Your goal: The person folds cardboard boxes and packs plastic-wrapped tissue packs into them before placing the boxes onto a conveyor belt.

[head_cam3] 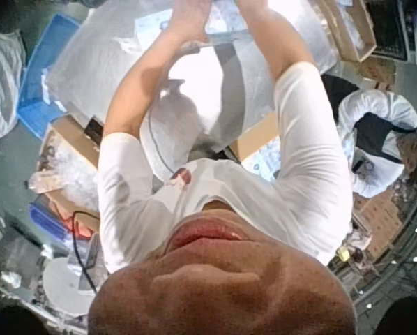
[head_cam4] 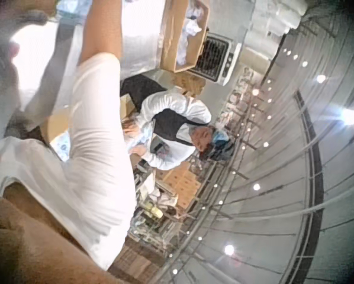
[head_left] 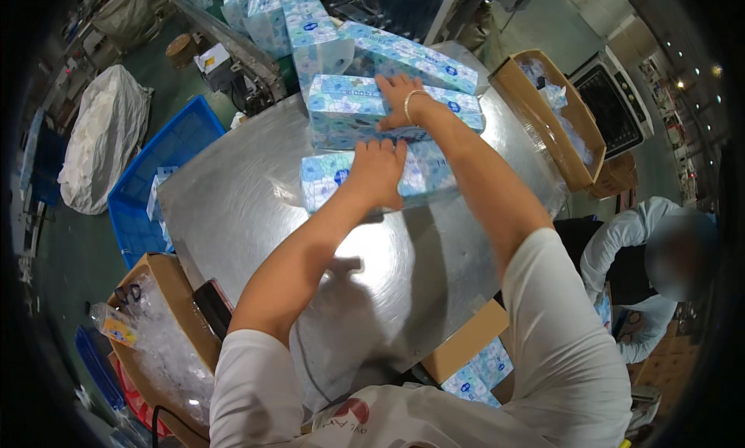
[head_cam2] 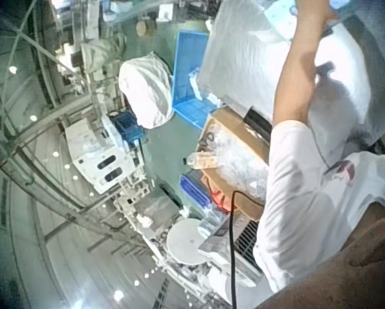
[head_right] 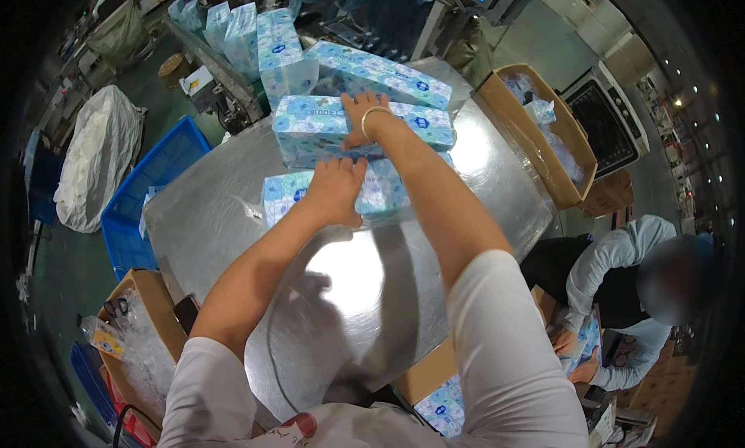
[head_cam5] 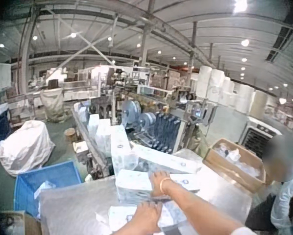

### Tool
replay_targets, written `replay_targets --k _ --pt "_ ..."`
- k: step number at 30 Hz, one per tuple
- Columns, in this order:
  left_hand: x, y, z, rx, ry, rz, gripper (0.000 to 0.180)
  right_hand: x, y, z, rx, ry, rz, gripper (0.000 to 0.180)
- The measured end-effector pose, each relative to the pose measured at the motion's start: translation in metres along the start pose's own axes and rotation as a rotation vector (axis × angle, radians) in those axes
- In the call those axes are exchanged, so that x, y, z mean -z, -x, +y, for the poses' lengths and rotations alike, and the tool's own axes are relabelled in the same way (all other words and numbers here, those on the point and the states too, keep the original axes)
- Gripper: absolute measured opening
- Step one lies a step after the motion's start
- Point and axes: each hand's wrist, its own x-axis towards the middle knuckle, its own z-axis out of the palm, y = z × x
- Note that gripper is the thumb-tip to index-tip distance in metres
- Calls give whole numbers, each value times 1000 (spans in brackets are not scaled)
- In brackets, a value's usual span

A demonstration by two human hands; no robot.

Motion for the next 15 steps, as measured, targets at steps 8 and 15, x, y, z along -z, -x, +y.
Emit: replay_targets --k 8,15 --pt "8 119 38 -226 187 107 57 3 54 -57 55 -138 -77 86" --pt "52 235 81 68 712 -28 58 40 234 -21 -96 -559 120 77"
